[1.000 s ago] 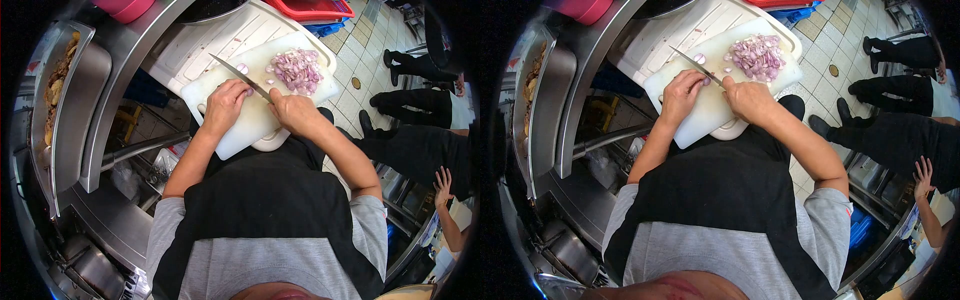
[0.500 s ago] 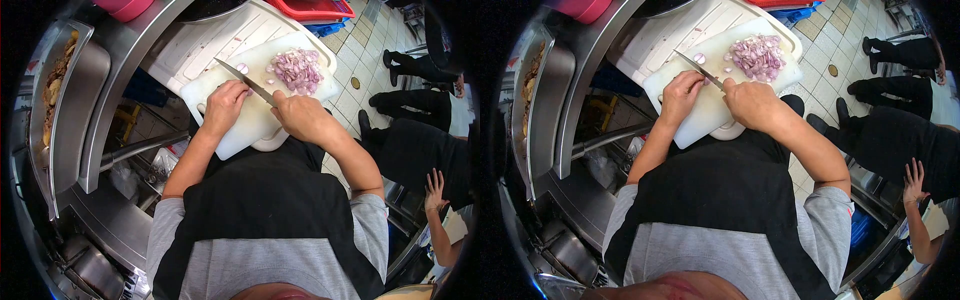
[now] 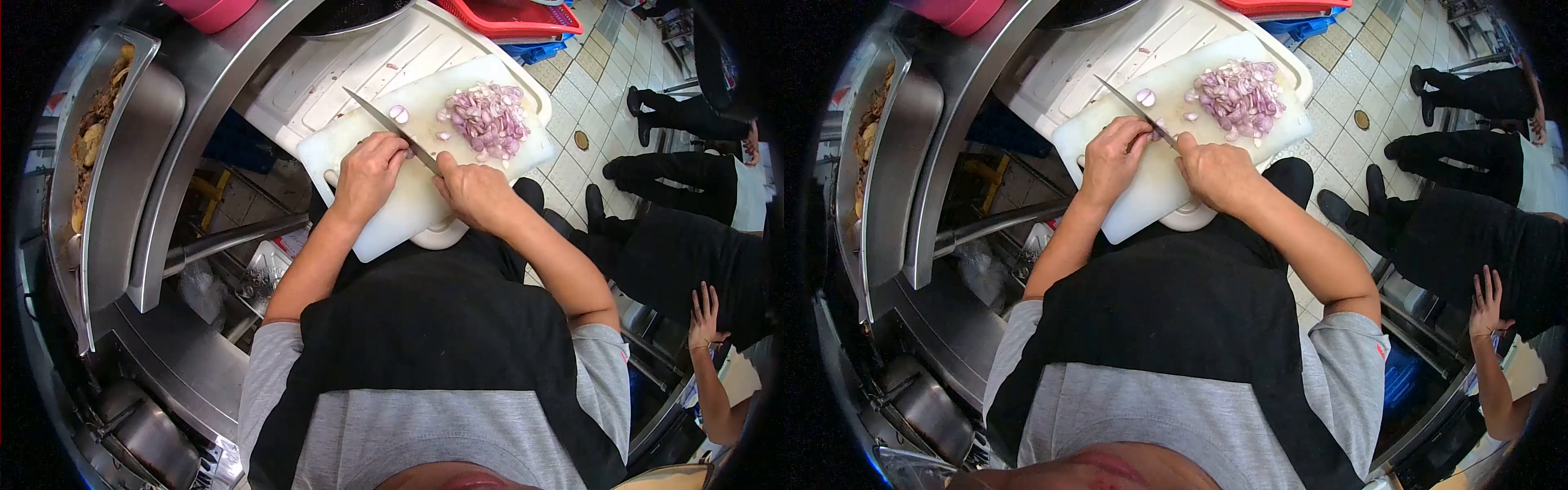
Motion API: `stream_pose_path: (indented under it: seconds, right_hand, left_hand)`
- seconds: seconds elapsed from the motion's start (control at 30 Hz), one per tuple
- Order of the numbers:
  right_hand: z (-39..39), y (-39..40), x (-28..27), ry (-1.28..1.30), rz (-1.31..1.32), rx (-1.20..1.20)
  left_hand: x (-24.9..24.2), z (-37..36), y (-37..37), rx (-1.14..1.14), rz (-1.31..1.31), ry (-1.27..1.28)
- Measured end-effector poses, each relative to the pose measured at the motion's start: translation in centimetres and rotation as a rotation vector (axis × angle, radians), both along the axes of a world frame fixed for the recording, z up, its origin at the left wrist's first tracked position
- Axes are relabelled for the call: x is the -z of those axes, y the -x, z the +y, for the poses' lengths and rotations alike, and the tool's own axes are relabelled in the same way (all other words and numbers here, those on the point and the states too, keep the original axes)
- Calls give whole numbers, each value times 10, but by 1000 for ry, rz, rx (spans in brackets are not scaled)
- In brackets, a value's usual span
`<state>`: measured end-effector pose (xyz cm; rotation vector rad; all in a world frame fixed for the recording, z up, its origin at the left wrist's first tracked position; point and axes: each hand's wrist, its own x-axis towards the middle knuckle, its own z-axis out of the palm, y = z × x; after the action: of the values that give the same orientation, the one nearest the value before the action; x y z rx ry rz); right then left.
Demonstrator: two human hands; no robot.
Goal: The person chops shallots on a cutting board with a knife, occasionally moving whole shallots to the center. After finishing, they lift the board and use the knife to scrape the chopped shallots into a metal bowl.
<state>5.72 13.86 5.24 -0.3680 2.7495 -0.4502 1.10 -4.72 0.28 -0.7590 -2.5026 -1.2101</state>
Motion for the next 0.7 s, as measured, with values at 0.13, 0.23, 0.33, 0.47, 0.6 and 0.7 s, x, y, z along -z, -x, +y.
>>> stream_pose_path:
  seconds: [0.13, 0.23, 0.33, 0.47, 0.6, 0.7]
  right_hand:
    - [10, 7, 16, 108, 3, 52]
    - [24, 11, 14, 131, 18, -9]
    - [25, 7, 7, 66, 32, -10]
    - [21, -3, 13, 58, 169, -39]
    - [19, -7, 17, 90, 210, -40]
    - [18, -1, 14, 51, 172, -41]
  left_hand:
    - [-2, 1, 0, 12, 10, 14]
    - [-6, 0, 2, 1, 44, 99]
    - [-8, 0, 3, -61, -43, 195]
    - [-16, 7, -1, -93, -318, 140]
    - [-13, -4, -2, -49, -95, 59]
    - [-11, -7, -1, 89, 11, 65]
